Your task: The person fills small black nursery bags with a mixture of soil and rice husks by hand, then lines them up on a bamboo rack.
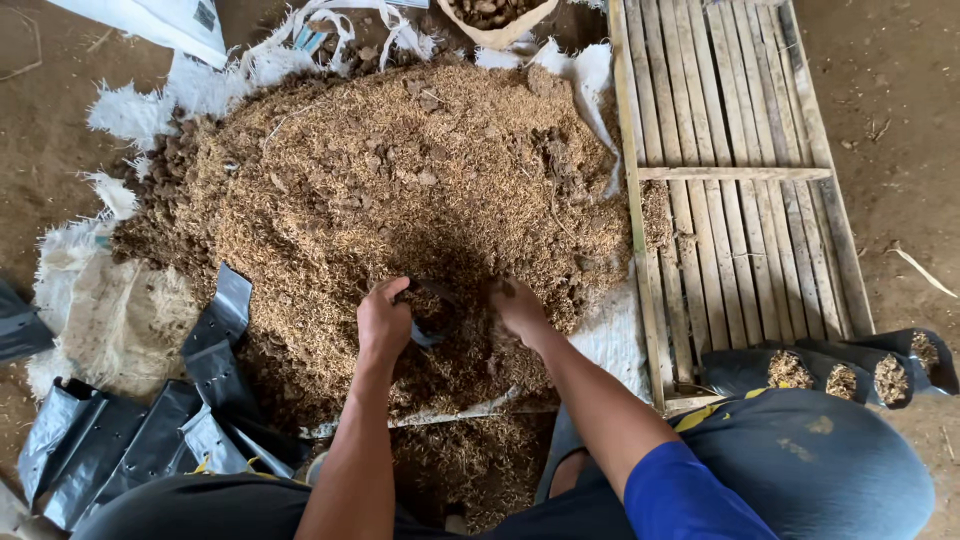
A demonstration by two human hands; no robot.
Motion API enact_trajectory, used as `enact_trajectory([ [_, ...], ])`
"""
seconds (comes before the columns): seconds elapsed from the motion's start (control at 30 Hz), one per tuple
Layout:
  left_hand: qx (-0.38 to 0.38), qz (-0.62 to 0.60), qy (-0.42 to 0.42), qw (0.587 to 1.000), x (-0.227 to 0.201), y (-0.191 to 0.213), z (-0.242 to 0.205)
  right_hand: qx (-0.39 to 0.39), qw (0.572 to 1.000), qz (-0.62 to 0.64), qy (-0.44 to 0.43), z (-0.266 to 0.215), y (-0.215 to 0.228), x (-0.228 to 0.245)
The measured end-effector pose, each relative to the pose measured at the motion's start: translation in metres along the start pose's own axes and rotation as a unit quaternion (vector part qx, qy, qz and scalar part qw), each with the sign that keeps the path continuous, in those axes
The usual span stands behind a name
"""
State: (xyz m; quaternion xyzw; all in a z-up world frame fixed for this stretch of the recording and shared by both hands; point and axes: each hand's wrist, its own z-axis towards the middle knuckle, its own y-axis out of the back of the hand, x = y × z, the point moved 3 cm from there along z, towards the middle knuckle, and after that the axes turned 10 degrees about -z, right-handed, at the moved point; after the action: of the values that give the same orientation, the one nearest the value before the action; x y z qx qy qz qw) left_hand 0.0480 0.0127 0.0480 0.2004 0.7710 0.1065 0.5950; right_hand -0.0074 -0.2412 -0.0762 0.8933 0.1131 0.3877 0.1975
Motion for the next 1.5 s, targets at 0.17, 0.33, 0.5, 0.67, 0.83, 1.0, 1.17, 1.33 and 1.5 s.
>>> enact_trajectory([
  [0.17, -0.004, 0.005, -0.001, 1.000, 0.000, 0.002, -0.002, -0.015, 0.972, 0.226, 0.067, -0.041, 0.002, 0.112],
  [0.33, -0.005, 0.017, -0.003, 1.000, 0.010, -0.002, 0.006, -0.010, 0.939, 0.310, 0.149, -0.080, -0.015, 0.169],
  [0.5, 0.004, 0.030, 0.000, 1.000, 0.020, -0.002, 0.007, -0.067, 0.904, 0.285, 0.312, -0.092, -0.046, 0.173],
  [0.67, 0.003, 0.037, 0.039, 0.999, 0.012, 0.002, 0.006, -0.056, 0.914, 0.234, 0.327, -0.098, -0.045, 0.162],
  [0.83, 0.003, 0.004, 0.062, 0.998, 0.002, 0.000, 0.002, -0.076, 0.925, 0.091, 0.362, -0.105, -0.026, 0.161],
  [1.0, -0.015, -0.055, 0.084, 0.995, -0.031, 0.015, -0.015, -0.081, 0.916, 0.021, 0.392, -0.143, 0.002, 0.187],
  [1.17, -0.013, -0.051, 0.061, 0.997, -0.015, 0.010, -0.006, 0.040, 0.961, -0.190, 0.196, -0.123, 0.019, 0.172],
  [1.33, -0.026, -0.063, 0.055, 0.996, -0.003, 0.010, -0.008, 0.175, 0.958, -0.206, 0.099, -0.101, 0.018, 0.148],
  [1.5, -0.035, -0.049, 0.072, 0.996, 0.003, 0.006, -0.003, 0.054, 0.946, -0.290, 0.137, -0.051, -0.002, 0.107],
])
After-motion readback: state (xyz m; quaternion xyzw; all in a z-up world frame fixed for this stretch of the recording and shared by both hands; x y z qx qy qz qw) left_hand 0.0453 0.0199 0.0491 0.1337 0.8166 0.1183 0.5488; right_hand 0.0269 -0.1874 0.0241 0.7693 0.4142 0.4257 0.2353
